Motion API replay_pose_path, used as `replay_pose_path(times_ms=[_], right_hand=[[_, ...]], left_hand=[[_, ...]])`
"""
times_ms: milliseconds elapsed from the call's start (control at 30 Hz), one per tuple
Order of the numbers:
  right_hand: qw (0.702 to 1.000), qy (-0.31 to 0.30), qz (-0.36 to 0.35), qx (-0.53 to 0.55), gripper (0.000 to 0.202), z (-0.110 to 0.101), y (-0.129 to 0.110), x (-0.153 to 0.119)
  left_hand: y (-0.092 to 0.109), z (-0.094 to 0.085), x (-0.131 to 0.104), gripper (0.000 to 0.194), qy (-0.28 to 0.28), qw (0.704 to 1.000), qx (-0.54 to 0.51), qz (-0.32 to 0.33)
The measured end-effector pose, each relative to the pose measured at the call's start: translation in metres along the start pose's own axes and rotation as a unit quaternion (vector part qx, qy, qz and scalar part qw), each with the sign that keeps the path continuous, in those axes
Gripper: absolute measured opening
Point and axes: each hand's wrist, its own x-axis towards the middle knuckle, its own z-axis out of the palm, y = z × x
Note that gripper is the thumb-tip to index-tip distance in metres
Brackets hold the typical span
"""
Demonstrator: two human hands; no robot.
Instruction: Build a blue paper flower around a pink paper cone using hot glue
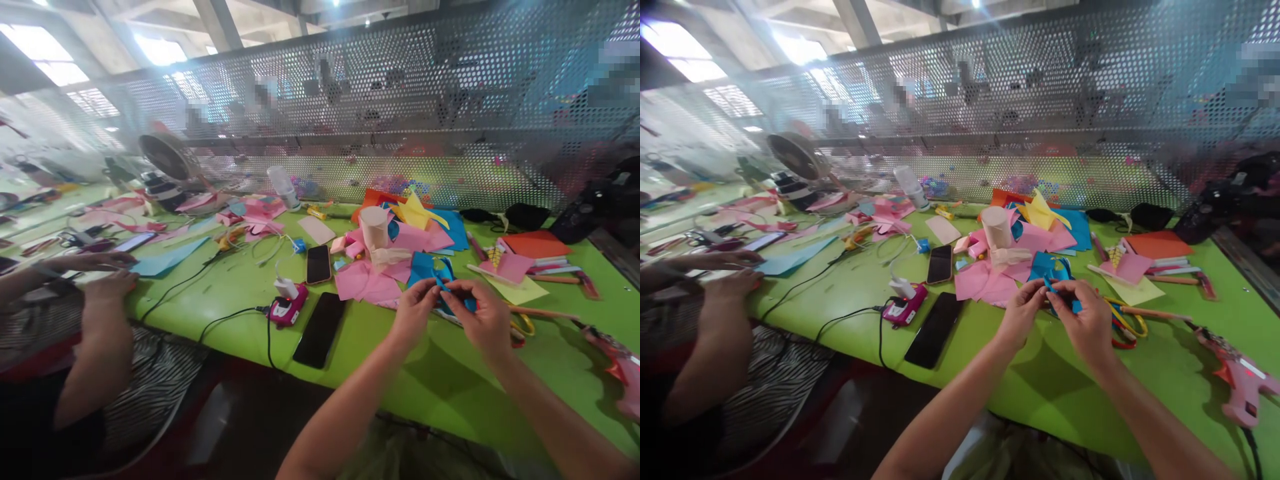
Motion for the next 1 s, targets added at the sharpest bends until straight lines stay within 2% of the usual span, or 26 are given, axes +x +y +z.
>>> replay_pose_path(times_ms=[100, 200, 300, 400, 467, 533, 700, 767, 833, 933, 1000], right_hand=[[1.000, -0.017, 0.006, 0.025, 0.017, 0.001, 0.001, -0.001], [1.000, -0.004, 0.001, 0.012, 0.014, 0.002, 0.002, 0.000], [1.000, -0.006, 0.006, 0.014, 0.016, 0.001, 0.001, 0.003], [0.998, -0.031, 0.023, 0.052, 0.021, 0.000, -0.001, 0.007], [0.995, -0.051, 0.038, 0.073, 0.025, -0.001, -0.003, 0.009], [0.992, -0.072, 0.055, 0.088, 0.028, -0.001, -0.005, 0.010], [0.987, -0.118, 0.064, 0.091, 0.028, -0.008, -0.015, 0.007], [0.989, -0.117, 0.048, 0.079, 0.027, -0.018, -0.020, -0.001], [0.994, -0.087, 0.037, 0.048, 0.027, -0.035, -0.019, -0.014], [0.996, 0.007, 0.069, -0.053, 0.027, -0.078, 0.002, -0.039], [0.984, 0.051, 0.130, -0.114, 0.027, -0.115, 0.026, -0.060]], left_hand=[[0.001, 0.000, 0.000, 0.051, -0.006, 1.000, 0.014, -0.001], [0.003, -0.001, -0.003, 0.042, -0.013, 0.998, 0.055, 0.019], [0.005, -0.003, -0.008, 0.041, -0.056, 0.994, 0.091, 0.037], [0.005, -0.004, -0.011, 0.063, -0.115, 0.984, 0.122, 0.054], [0.003, -0.005, -0.010, 0.081, -0.131, 0.979, 0.139, 0.075], [0.000, -0.006, -0.008, 0.087, -0.131, 0.976, 0.142, 0.095], [-0.001, -0.006, -0.007, 0.063, -0.114, 0.980, 0.128, 0.098], [0.002, -0.004, -0.009, 0.055, -0.116, 0.981, 0.130, 0.087], [0.006, -0.002, -0.012, 0.049, -0.118, 0.982, 0.127, 0.070], [0.011, 0.001, -0.016, 0.039, -0.111, 0.986, 0.119, 0.039], [0.013, 0.002, -0.017, 0.031, -0.104, 0.987, 0.114, 0.033]])
